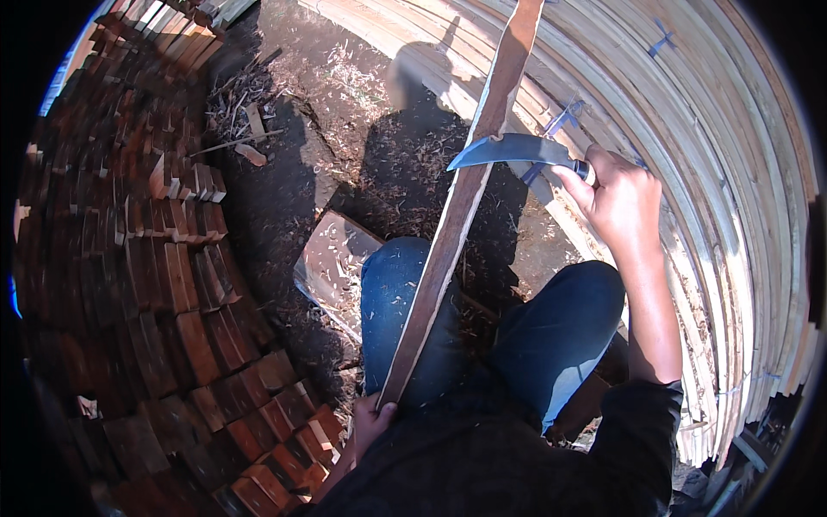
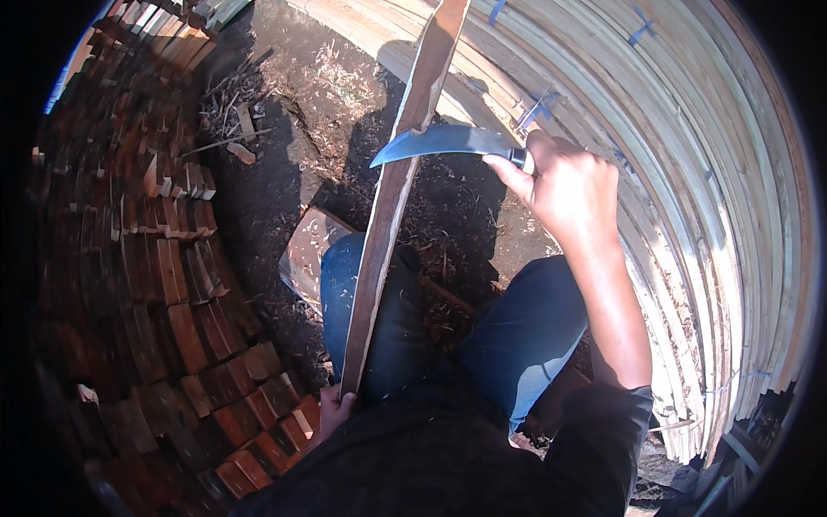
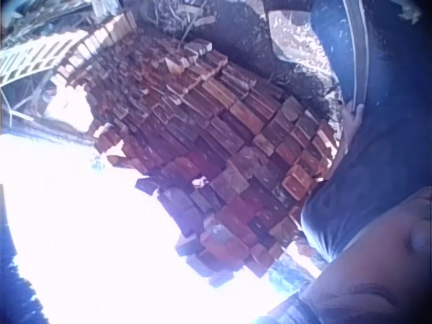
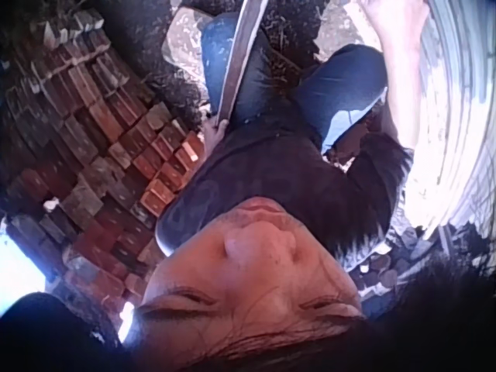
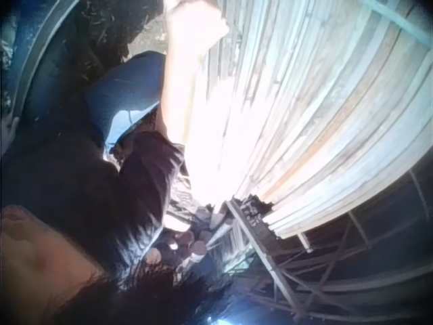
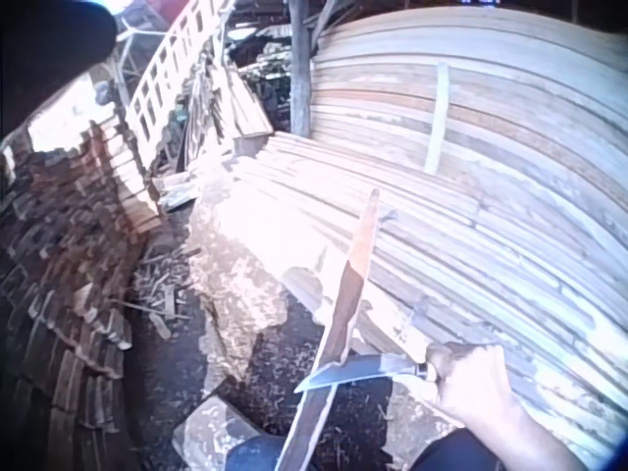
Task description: The person sits on the ground and uses a curved knife to shave a long piece of wood held between their legs. They repeatedly scrape the knife along the wood's surface to remove thin shavings.
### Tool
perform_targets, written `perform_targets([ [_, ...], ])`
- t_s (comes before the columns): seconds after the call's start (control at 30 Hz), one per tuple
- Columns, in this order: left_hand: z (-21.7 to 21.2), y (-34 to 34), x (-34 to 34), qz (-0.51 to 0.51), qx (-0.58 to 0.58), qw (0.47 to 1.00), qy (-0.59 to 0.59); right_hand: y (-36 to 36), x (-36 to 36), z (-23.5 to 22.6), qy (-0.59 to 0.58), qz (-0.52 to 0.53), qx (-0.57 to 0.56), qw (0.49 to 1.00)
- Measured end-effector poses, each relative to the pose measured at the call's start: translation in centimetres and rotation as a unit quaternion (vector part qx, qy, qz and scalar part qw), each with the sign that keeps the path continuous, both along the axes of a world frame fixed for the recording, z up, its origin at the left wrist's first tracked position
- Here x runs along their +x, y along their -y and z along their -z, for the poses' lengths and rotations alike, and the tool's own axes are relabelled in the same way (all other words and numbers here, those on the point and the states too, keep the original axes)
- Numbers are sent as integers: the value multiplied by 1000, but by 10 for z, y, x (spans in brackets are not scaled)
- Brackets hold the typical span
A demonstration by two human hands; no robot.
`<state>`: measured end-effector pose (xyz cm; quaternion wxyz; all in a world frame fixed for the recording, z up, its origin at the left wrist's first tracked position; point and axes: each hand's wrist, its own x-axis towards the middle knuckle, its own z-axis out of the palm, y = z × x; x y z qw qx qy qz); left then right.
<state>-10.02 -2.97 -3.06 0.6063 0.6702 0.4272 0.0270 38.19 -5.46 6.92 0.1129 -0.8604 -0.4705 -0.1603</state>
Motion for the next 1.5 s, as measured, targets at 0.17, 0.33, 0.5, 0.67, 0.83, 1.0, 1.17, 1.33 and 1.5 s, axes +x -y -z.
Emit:
perform_targets([
  [0.17, 2, 0, 0, 10, 6, 1000, 9, -1, 6, 14, 21, -19, 40, 999],
  [0.33, 8, -1, -3, 15, 6, 1000, 19, -1, 6, 11, 33, -17, 32, 999],
  [0.5, 9, -1, -8, 14, -10, 1000, 12, 34, 100, -17, -52, 316, 74, 944],
  [0.67, 5, -3, -5, -7, -23, 1000, 17, 95, 77, -46, -73, 287, 123, 947],
  [0.83, 6, -3, -7, -1, -34, 999, 4, 76, -31, 16, -212, 211, 59, 952],
  [1.0, -32, -15, -3, 68, -9, 991, -118, 61, -111, 83, -484, 129, 271, 822],
  [1.17, -27, -24, -41, 235, 129, 958, -104, 34, -159, 61, -579, 19, 261, 772],
  [1.33, -38, -44, -41, 282, 256, 884, -273, 44, -167, 46, -574, 27, 247, 780],
  [1.5, -86, -81, 70, 166, 350, 921, -35, 63, -182, 54, -615, 46, 277, 737],
])
